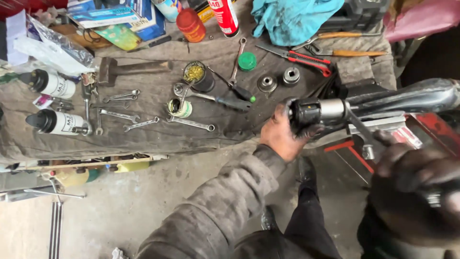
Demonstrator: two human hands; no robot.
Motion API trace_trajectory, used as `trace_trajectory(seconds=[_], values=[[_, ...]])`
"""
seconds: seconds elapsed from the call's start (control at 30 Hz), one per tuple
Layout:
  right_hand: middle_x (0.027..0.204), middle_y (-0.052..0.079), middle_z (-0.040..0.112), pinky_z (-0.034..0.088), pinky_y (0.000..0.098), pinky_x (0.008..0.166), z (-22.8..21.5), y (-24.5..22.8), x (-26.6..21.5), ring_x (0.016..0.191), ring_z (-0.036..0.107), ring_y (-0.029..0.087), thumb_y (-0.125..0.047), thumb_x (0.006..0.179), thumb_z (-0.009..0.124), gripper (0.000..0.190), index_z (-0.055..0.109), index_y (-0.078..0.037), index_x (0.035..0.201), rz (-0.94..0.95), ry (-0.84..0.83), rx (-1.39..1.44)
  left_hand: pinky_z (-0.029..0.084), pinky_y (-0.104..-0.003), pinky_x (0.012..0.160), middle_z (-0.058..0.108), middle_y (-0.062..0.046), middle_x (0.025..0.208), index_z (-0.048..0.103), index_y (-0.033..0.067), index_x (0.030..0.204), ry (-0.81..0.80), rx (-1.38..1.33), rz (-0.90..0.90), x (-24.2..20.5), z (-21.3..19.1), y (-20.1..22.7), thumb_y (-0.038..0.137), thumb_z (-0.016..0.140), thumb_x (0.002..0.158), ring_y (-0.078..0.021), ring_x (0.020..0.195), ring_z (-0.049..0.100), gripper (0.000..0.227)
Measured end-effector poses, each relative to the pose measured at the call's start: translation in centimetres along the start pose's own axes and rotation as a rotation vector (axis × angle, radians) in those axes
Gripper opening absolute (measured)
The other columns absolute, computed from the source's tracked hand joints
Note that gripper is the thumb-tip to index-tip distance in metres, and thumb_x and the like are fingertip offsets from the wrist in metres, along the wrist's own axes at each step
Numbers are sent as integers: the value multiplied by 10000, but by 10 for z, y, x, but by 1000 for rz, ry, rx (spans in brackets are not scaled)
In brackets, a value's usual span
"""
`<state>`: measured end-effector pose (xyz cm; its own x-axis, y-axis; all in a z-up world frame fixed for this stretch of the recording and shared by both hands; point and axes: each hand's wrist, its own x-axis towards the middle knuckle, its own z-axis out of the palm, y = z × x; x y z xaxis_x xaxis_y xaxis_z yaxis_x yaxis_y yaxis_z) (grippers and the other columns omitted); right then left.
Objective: The person uses a power tool to work on a cylindrical mechanical part held in a vise. They then use a small metal tool to adjust or clean the part before continuing to work on it with the power tool.
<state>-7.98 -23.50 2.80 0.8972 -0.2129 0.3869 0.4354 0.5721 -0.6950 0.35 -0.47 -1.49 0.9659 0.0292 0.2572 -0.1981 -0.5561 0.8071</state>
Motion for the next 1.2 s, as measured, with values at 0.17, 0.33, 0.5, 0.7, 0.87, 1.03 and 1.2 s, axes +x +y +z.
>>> trace_trajectory(seconds=[0.17, 0.33, 0.5, 0.7, 0.87, 1.03, 1.2], values=[[694, 46, 430, 423, 398, 697, 4, -9, 30, 641, 431, 201, -259, 900, 580, 248, 414, -105, 797, 120, 33, -303, 548, -519, 716, 708, -206, 937, 522, 40, 1278, -56, 153, -147, -2, 11, -4, 591, 858, 685, -426, 837, 701, 876], [628, -17, 451, 319, 325, 653, -132, 63, 171, 590, 455, 133, -186, 1088, 568, 371, 446, -150, 739, 361, -69, 190, 538, -530, 717, 700, -184, 974, 519, 39, 1178, -192, 66, -200, -4, -2, 13, 566, 864, 807, -415, 825, 694, 731], [653, -8, 515, 453, 423, 667, -55, 154, 316, 585, 536, 188, -289, 990, 554, 195, 617, -122, 912, 744, -425, -126, 555, -490, 778, 668, -173, 1167, 509, 19, 1368, 9, -94, 63, 4, -22, 28, 421, 853, 783, -401, 975, 702, 790], [735, 38, 522, 409, 385, 577, -25, 182, 317, 625, 438, 189, -298, 1077, 457, 263, 594, -111, 953, 861, 33, -548, 558, -497, 723, 685, -170, 1086, 564, 34, 1311, -101, -76, -2, -5, -13, 21, 442, 840, 825, -396, 900, 709, 692], [741, -7, 532, 427, 337, 628, 13, 60, 299, 647, 496, 135, -409, 1114, 468, 331, 567, -139, 950, 845, -19, 6, 536, -527, 694, 680, -215, 963, 524, -25, 1196, -97, 81, -26, -6, -2, 5, 463, 884, 775, -433, 832, 681, 738], [705, -30, 421, 355, 328, 638, -4, 9, 216, 587, 423, 128, -405, 1170, 501, 309, 530, -142, 1010, 529, -134, 204, 560, -502, 735, 697, -218, 1012, 501, -25, 1275, -22, 70, 47, -5, -3, 1, 428, 887, 757, -434, 879, 696, 789], [619, -15, 420, 362, 375, 635, 60, -22, 140, 541, 395, 157, -370, 1024, 651, 257, 533, -143, 1049, 202, -184, 25, 592, -462, 823, 732, -172, 1106, 490, 30, 1356, -1, -43, 60, -1, -8, 3, 442, 858, 804, -403, 974, 734, 780]])
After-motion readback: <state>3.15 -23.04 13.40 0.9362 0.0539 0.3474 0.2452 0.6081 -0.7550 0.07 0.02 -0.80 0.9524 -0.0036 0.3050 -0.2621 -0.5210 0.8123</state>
